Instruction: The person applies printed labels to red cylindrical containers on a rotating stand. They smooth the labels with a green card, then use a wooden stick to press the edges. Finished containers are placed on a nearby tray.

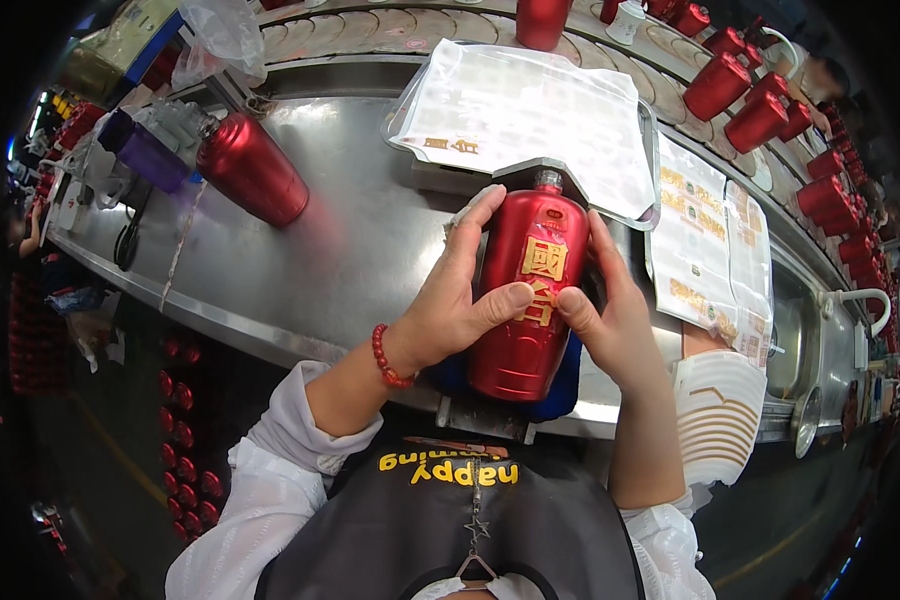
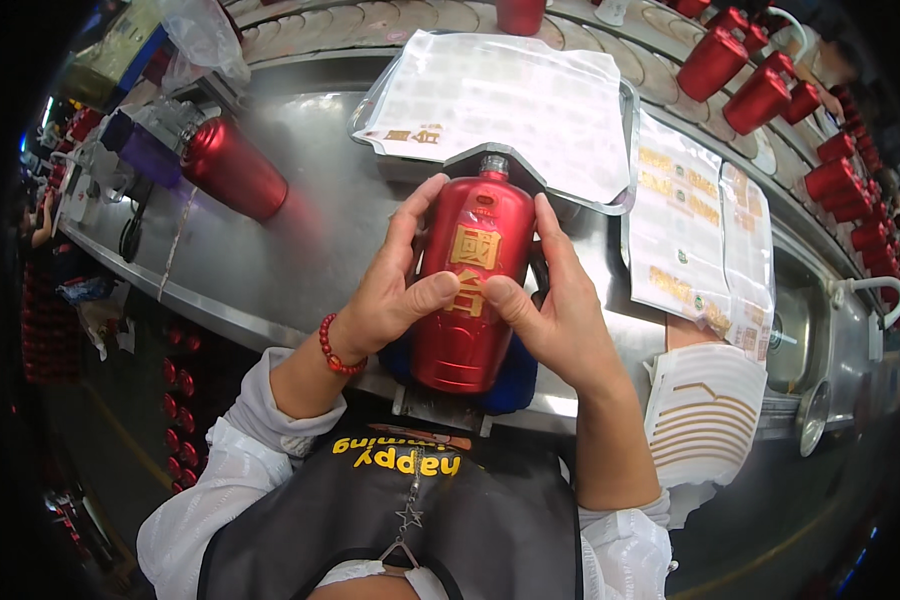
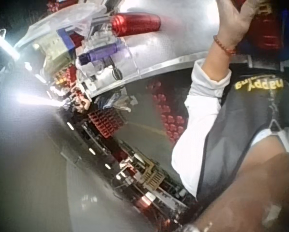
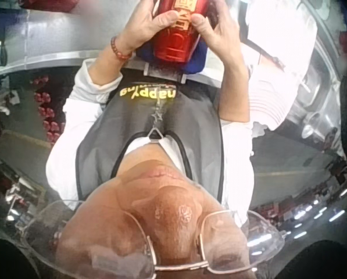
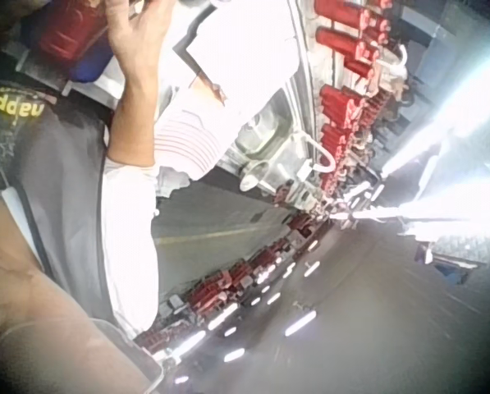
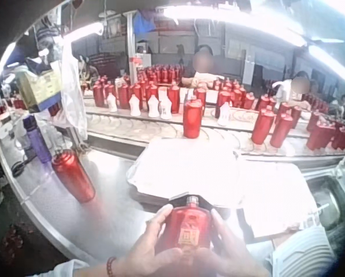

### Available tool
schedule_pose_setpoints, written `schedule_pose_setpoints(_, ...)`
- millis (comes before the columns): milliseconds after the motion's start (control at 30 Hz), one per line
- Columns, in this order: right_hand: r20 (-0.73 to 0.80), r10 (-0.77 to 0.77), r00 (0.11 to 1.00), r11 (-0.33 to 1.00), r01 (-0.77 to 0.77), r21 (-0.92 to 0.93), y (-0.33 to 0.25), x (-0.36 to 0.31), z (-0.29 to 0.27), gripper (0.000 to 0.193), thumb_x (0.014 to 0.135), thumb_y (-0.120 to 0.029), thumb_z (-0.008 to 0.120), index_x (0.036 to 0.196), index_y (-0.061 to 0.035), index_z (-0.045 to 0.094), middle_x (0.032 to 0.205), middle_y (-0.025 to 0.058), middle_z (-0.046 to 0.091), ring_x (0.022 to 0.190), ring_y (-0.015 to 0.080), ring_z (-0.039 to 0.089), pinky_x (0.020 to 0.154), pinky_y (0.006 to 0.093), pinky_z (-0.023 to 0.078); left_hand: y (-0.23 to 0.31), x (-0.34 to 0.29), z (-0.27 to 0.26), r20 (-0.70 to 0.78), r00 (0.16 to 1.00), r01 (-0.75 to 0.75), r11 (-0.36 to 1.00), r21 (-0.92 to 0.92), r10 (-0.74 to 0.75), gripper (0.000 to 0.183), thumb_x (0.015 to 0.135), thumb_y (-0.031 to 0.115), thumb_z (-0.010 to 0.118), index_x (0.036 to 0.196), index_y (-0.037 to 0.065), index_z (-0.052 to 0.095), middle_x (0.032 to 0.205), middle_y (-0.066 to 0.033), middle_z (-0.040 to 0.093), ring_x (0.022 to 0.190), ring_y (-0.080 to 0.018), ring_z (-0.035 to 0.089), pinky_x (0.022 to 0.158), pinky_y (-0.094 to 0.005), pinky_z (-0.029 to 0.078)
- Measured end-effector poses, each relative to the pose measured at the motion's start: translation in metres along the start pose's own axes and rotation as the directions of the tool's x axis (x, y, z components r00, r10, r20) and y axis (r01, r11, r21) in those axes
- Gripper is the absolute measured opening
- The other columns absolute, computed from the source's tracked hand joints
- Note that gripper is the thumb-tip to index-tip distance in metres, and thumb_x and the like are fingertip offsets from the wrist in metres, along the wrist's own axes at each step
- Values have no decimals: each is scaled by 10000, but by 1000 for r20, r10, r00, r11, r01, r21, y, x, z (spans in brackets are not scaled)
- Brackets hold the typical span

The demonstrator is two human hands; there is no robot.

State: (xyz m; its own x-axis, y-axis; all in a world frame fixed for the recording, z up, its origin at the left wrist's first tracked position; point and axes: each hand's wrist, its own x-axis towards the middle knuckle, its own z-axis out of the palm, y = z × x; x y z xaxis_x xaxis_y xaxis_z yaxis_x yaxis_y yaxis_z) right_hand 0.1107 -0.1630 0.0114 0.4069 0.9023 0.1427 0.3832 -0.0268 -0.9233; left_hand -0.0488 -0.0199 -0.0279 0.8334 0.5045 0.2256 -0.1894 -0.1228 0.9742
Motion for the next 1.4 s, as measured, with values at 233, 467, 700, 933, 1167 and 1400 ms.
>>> schedule_pose_setpoints(233, -18, -10, 1000, 999, 11, 33, 1, -2, 4, 979, 903, -410, 758, 1544, 106, 229, 1467, 304, 462, 1359, 325, 487, 1112, 385, 402, 3, 19, -5, -59, 998, -11, 999, 41, 14, 715, 993, 363, 651, 1488, -30, 318, 1428, -163, 460, 1321, -207, 448, 1112, -339, 364)
schedule_pose_setpoints(467, -8, -11, 1000, 1000, 11, 3, 7, -3, 3, 969, 902, -395, 749, 1545, 105, 223, 1456, 321, 461, 1359, 352, 491, 1111, 396, 404, 15, 55, 3, -182, 980, -37, 979, 200, 75, 268, 1002, 244, 639, 1124, 13, 581, 1046, -47, 642, 975, -108, 594, 877, -274, 491)
schedule_pose_setpoints(700, 35, 73, 997, 995, -75, 58, -4, -4, 3, 996, 919, -436, 715, 1566, 94, 173, 1520, 265, 403, 1421, 294, 397, 1176, 393, 300, 15, 55, 1, -182, 980, 80, 997, 3, -78, 266, 995, 238, 649, 1129, 20, 579, 1037, -46, 634, 959, -103, 587, 867, -266, 493)
schedule_pose_setpoints(933, -7, -2, 1000, 1000, 2, 18, 4, -3, 4, 970, 904, -386, 750, 1551, 99, 214, 1448, 318, 462, 1364, 351, 483, 1115, 392, 396, 12, 57, 3, -188, 980, -23, 982, 188, 59, 285, 982, 238, 672, 1138, 21, 575, 1048, -56, 630, 981, -125, 594, 894, -288, 495)
schedule_pose_setpoints(1167, 11, 29, 1000, 999, -29, 34, 0, -3, 4, 979, 909, -407, 738, 1557, 94, 201, 1464, 301, 452, 1377, 334, 462, 1132, 394, 367, 14, 51, 9, -309, 950, -62, 995, -79, 35, 278, 969, 262, 663, 1103, 23, 613, 1039, -108, 629, 1012, -247, 587, 949, -357, 461)
schedule_pose_setpoints(1400, -3, -11, 1000, 1000, 11, 20, 6, -3, 4, 962, 905, -373, 750, 1553, 93, 212, 1435, 310, 472, 1357, 354, 490, 1111, 401, 401, 35, 45, -13, 205, 818, -543, 604, 584, 537, 406, 1007, 423, 574, 1259, 137, 716, 1177, -51, 702, 1144, -293, 513, 1060, -404, 358)
